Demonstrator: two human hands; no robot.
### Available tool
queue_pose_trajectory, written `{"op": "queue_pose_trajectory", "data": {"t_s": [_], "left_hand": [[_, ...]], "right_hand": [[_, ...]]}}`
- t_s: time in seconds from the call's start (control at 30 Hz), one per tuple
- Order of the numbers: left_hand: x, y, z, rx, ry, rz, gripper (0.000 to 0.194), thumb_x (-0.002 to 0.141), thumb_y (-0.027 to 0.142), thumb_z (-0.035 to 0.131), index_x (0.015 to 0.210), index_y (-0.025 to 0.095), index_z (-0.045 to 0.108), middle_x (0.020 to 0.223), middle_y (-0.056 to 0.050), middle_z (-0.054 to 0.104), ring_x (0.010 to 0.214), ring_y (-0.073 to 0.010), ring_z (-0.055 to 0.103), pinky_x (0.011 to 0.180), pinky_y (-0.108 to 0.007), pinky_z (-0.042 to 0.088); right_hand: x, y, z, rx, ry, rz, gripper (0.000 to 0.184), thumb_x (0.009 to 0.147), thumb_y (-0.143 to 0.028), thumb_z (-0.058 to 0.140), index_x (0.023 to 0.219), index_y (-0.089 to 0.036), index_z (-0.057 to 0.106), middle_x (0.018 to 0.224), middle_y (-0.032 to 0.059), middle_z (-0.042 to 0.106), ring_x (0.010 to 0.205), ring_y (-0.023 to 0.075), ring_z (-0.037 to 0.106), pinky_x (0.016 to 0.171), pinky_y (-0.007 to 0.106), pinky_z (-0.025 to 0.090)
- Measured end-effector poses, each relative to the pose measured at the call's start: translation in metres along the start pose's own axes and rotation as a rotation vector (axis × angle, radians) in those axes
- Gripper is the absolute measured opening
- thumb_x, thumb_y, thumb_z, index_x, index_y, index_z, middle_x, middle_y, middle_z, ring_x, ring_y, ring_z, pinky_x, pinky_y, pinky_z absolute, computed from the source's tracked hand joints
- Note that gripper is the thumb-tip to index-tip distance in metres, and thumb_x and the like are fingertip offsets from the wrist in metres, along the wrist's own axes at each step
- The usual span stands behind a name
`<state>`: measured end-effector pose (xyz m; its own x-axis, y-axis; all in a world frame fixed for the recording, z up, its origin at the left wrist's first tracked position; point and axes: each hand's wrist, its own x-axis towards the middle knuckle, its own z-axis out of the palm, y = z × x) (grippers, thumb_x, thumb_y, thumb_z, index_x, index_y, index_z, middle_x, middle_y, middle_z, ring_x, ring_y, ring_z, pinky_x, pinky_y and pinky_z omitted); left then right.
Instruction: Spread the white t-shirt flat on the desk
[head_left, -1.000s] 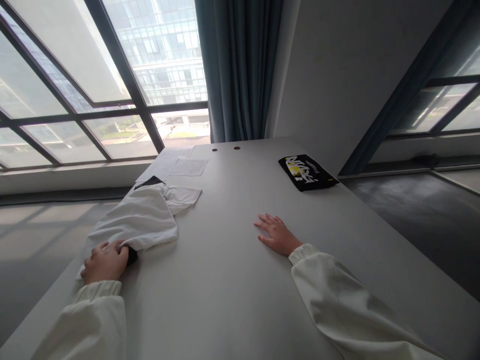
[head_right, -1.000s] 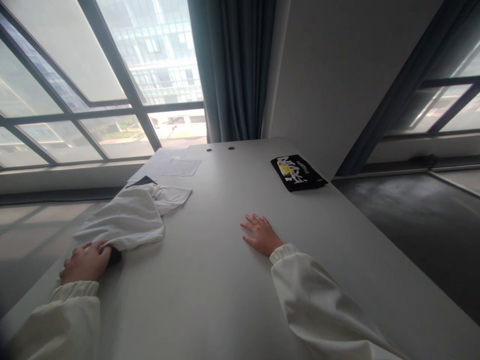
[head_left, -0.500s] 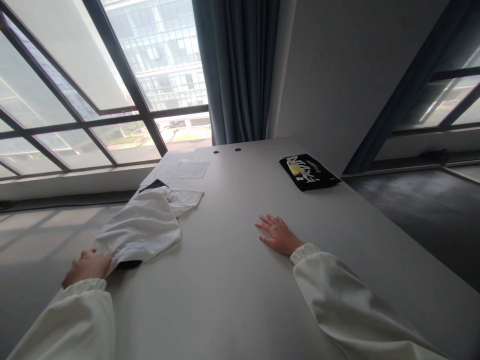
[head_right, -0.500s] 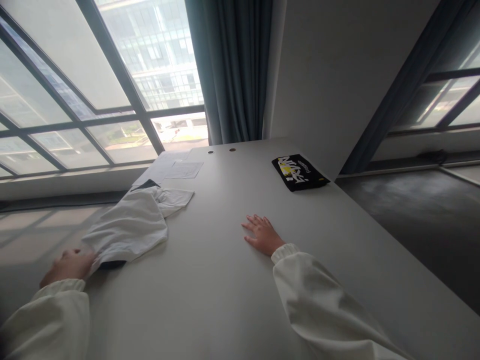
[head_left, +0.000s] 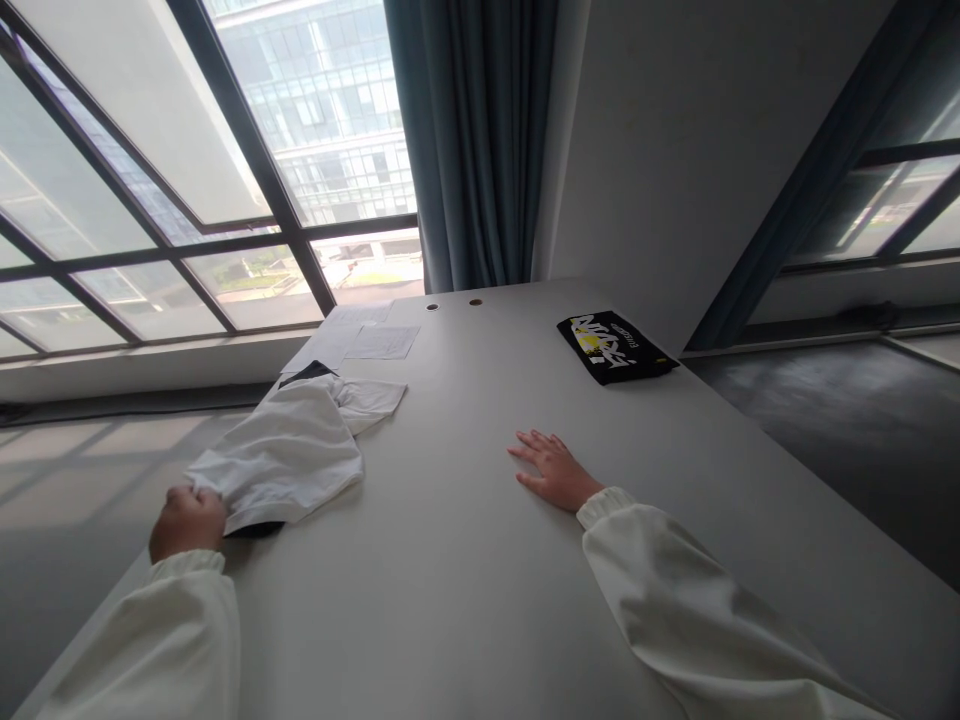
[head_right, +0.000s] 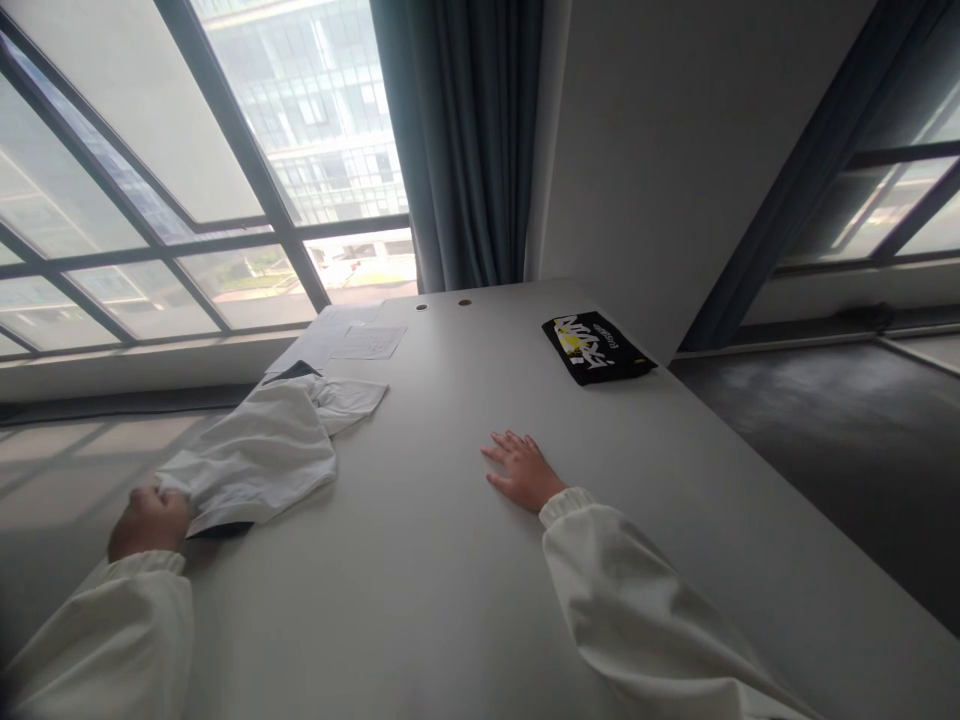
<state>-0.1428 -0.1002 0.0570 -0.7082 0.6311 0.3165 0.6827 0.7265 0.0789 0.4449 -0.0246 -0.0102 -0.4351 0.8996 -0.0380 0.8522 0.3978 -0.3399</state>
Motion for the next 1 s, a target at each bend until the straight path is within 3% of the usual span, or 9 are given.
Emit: {"op": "queue_pose_trajectory", "data": {"t_s": [0.1, 0.3, 0.37, 0.47, 0.53, 0.63, 0.8, 0.87, 1.0], "left_hand": [[-0.003, 0.048, -0.017, -0.075, 0.067, 0.099, 0.047, 0.104, 0.037, 0.029, 0.136, 0.012, 0.053, 0.12, -0.016, 0.073, 0.102, -0.0299, 0.073, 0.078, -0.036, 0.053], [-0.015, 0.157, -0.048, -0.4, 0.048, 0.272, 0.037, 0.108, 0.035, 0.035, 0.132, 0.016, 0.054, 0.113, -0.015, 0.075, 0.1, -0.0304, 0.073, 0.081, -0.037, 0.052], [-0.032, 0.189, -0.043, -0.521, 0.01, 0.502, 0.031, 0.106, 0.033, 0.039, 0.127, 0.02, 0.057, 0.121, -0.013, 0.075, 0.106, -0.0295, 0.073, 0.089, -0.038, 0.054], [-0.071, 0.221, -0.017, -0.668, -0.116, 0.978, 0.025, 0.105, 0.032, 0.041, 0.117, 0.024, 0.061, 0.136, -0.01, 0.073, 0.121, -0.0272, 0.069, 0.107, -0.042, 0.051], [-0.104, 0.231, 0.004, -0.678, -0.264, 1.19, 0.027, 0.104, 0.031, 0.042, 0.118, 0.023, 0.063, 0.137, -0.01, 0.073, 0.124, -0.0271, 0.068, 0.109, -0.045, 0.051], [-0.148, 0.228, 0.025, -0.647, -0.373, 1.33, 0.019, 0.097, 0.027, 0.053, 0.109, 0.025, 0.068, 0.137, -0.008, 0.072, 0.126, -0.0261, 0.067, 0.107, -0.044, 0.054], [-0.174, 0.21, 0.02, -0.693, -0.314, 1.399, 0.025, 0.1, 0.033, 0.057, 0.122, 0.027, 0.068, 0.146, -0.008, 0.065, 0.131, -0.0254, 0.063, 0.111, -0.043, 0.05], [-0.164, 0.203, 0.015, -0.697, -0.214, 1.292, 0.027, 0.103, 0.035, 0.054, 0.124, 0.027, 0.068, 0.142, -0.009, 0.066, 0.131, -0.0258, 0.061, 0.113, -0.043, 0.048], [-0.126, 0.186, 0.026, -0.535, -0.006, 0.787, 0.044, 0.098, 0.034, 0.058, 0.14, 0.024, 0.061, 0.153, -0.014, 0.055, 0.143, -0.0335, 0.05, 0.119, -0.053, 0.039]], "right_hand": [[0.0, -0.001, -0.001, -0.011, 0.001, 0.007, 0.058, 0.098, -0.042, 0.056, 0.154, -0.026, 0.057, 0.172, 0.0094, 0.037, 0.16, 0.0327, 0.028, 0.13, 0.058, 0.017], [0.0, -0.002, -0.001, -0.01, -0.003, 0.014, 0.059, 0.098, -0.041, 0.056, 0.154, -0.026, 0.057, 0.172, 0.0096, 0.036, 0.161, 0.0324, 0.028, 0.13, 0.058, 0.017], [0.0, -0.002, -0.001, -0.005, -0.006, 0.012, 0.059, 0.098, -0.041, 0.056, 0.155, -0.026, 0.057, 0.172, 0.0095, 0.036, 0.161, 0.0324, 0.027, 0.13, 0.058, 0.017], [0.0, -0.001, 0.0, 0.003, -0.006, 0.006, 0.059, 0.098, -0.041, 0.057, 0.155, -0.026, 0.057, 0.172, 0.0097, 0.036, 0.161, 0.0329, 0.027, 0.13, 0.058, 0.016], [0.0, -0.001, 0.0, 0.007, -0.002, 0.0, 0.058, 0.098, -0.041, 0.058, 0.155, -0.026, 0.057, 0.172, 0.0097, 0.037, 0.161, 0.0329, 0.027, 0.13, 0.058, 0.016], [-0.001, 0.0, 0.0, 0.011, -0.003, -0.008, 0.057, 0.098, -0.04, 0.058, 0.154, -0.027, 0.057, 0.172, 0.0094, 0.037, 0.161, 0.0326, 0.027, 0.13, 0.058, 0.016], [-0.001, 0.002, 0.001, 0.017, 0.002, -0.015, 0.056, 0.098, -0.041, 0.059, 0.153, -0.027, 0.058, 0.172, 0.0096, 0.037, 0.16, 0.0328, 0.028, 0.13, 0.059, 0.017], [-0.001, 0.003, 0.002, 0.018, 0.005, -0.018, 0.056, 0.098, -0.041, 0.059, 0.153, -0.028, 0.059, 0.172, 0.0097, 0.037, 0.16, 0.0328, 0.028, 0.129, 0.059, 0.017], [-0.001, 0.004, 0.003, 0.016, 0.012, -0.025, 0.056, 0.098, -0.041, 0.06, 0.153, -0.028, 0.058, 0.172, 0.0099, 0.038, 0.16, 0.0331, 0.029, 0.129, 0.059, 0.018]]}}
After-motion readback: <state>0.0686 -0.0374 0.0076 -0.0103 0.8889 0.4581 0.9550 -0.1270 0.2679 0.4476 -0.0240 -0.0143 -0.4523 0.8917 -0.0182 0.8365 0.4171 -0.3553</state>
